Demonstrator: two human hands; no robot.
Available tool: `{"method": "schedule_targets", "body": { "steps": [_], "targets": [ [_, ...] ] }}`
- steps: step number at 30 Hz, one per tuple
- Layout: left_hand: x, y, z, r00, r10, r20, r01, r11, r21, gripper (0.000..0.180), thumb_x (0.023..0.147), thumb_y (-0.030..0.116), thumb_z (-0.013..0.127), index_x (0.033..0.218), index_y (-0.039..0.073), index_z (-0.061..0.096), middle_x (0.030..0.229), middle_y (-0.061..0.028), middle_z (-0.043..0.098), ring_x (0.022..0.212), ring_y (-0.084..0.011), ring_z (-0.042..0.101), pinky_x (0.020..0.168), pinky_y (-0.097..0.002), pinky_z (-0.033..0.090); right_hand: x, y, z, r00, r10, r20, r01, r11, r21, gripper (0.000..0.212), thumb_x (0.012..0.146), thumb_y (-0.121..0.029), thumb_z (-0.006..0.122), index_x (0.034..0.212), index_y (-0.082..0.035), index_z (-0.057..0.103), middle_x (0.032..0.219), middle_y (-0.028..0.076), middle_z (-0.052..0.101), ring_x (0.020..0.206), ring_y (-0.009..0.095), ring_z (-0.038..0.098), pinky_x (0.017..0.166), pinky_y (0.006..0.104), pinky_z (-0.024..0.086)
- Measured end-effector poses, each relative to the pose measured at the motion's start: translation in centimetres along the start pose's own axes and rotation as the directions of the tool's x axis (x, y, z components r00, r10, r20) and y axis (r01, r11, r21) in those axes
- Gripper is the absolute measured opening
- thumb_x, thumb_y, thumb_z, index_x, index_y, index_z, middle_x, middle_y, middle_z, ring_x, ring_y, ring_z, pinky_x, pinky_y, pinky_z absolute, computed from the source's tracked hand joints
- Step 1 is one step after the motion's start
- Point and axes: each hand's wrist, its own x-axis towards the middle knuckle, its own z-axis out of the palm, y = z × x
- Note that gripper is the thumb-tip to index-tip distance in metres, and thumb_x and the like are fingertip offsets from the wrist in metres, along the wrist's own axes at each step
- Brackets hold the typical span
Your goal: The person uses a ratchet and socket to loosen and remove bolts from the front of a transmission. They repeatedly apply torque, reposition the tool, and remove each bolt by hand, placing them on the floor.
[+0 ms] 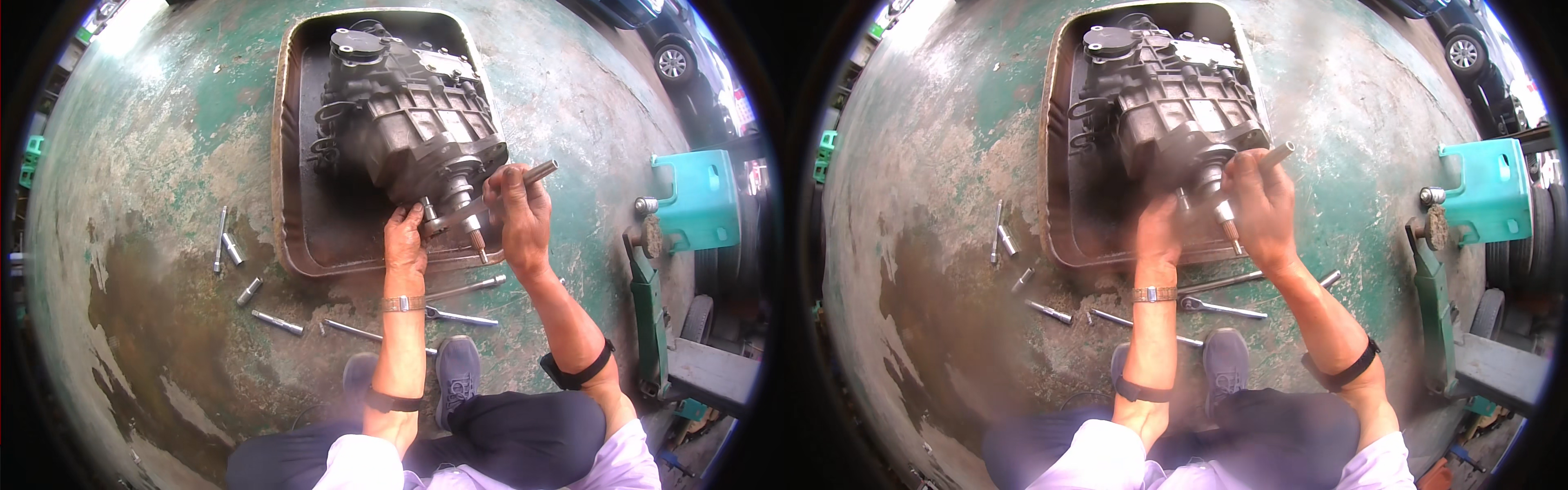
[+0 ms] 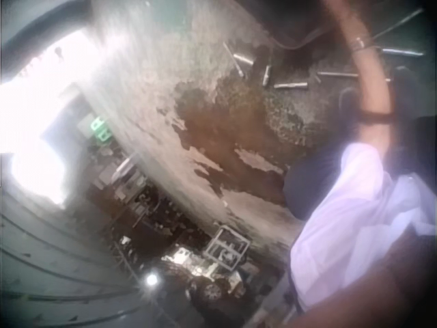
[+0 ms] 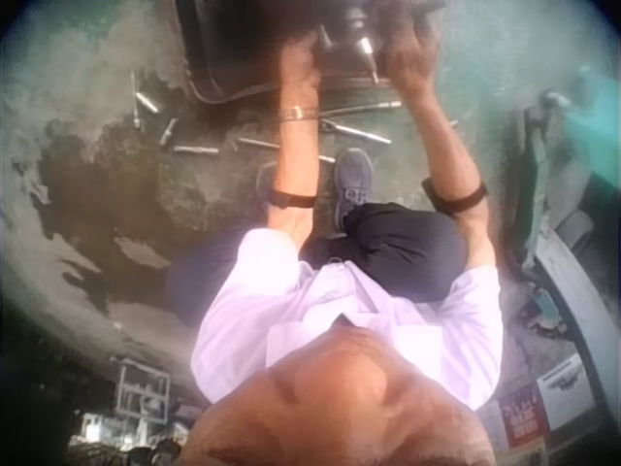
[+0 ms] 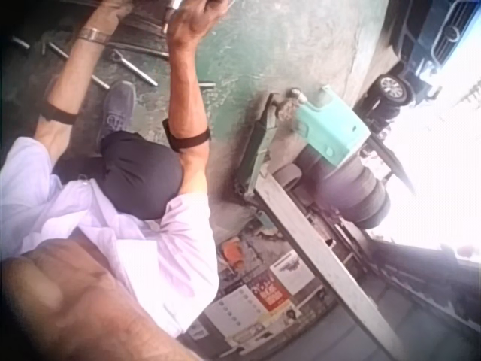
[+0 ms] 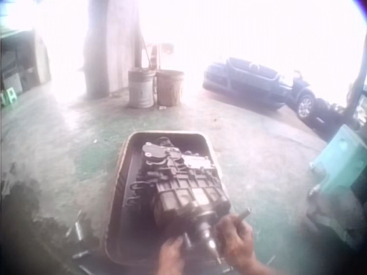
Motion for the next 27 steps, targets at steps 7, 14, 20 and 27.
{"method": "schedule_targets", "body": {
  "steps": [7,14,20,27],
  "targets": [
    [-0.4,-0.3,0.9,0.996,0.041,-0.081,-0.039,0.999,0.017,0.009,0.088,0.008,0.059,0.096,0.004,0.058,0.087,-0.0006,0.059,0.077,-0.0122,0.057,0.066,-0.0265,0.050,0.6,-0.2,-0.3,0.999,-0.024,0.049,0.036,0.961,-0.275,0.014,0.090,-0.014,0.060,0.088,-0.001,0.061,0.075,0.003,0.062,0.069,0.009,0.056,0.062,0.0267,0.046],
    [-0.3,-0.6,0.8,0.998,0.030,-0.048,-0.034,0.997,-0.074,0.012,0.089,0.007,0.058,0.100,0.000,0.057,0.090,-0.0033,0.060,0.080,-0.0134,0.057,0.071,-0.0283,0.049,-0.4,0.1,0.3,0.966,0.039,0.255,0.013,0.979,-0.201,0.020,0.089,-0.020,0.060,0.087,0.000,0.060,0.077,0.005,0.063,0.073,0.012,0.058,0.068,0.0300,0.047],
    [0.0,-0.6,0.7,0.993,0.080,-0.083,-0.066,0.986,0.153,0.013,0.088,0.006,0.055,0.098,-0.001,0.058,0.092,-0.0065,0.060,0.082,-0.0173,0.057,0.072,-0.0309,0.049,1.3,1.0,-0.5,0.957,0.289,-0.007,-0.272,0.909,0.317,0.028,0.096,-0.027,0.051,0.095,0.000,0.055,0.076,0.004,0.055,0.073,0.015,0.056,0.073,0.0297,0.047],
    [-2.1,-0.2,1.7,0.995,-0.024,-0.099,0.037,0.991,0.126,0.014,0.089,0.010,0.059,0.093,-0.003,0.055,0.081,-0.0049,0.058,0.074,-0.0136,0.056,0.068,-0.0273,0.046,-0.2,1.1,-0.4,0.972,0.235,0.028,-0.231,0.915,0.332,0.034,0.097,-0.032,0.047,0.094,0.001,0.054,0.059,-0.003,0.036,0.055,0.009,0.038,0.057,0.0271,0.039]
  ]
}}
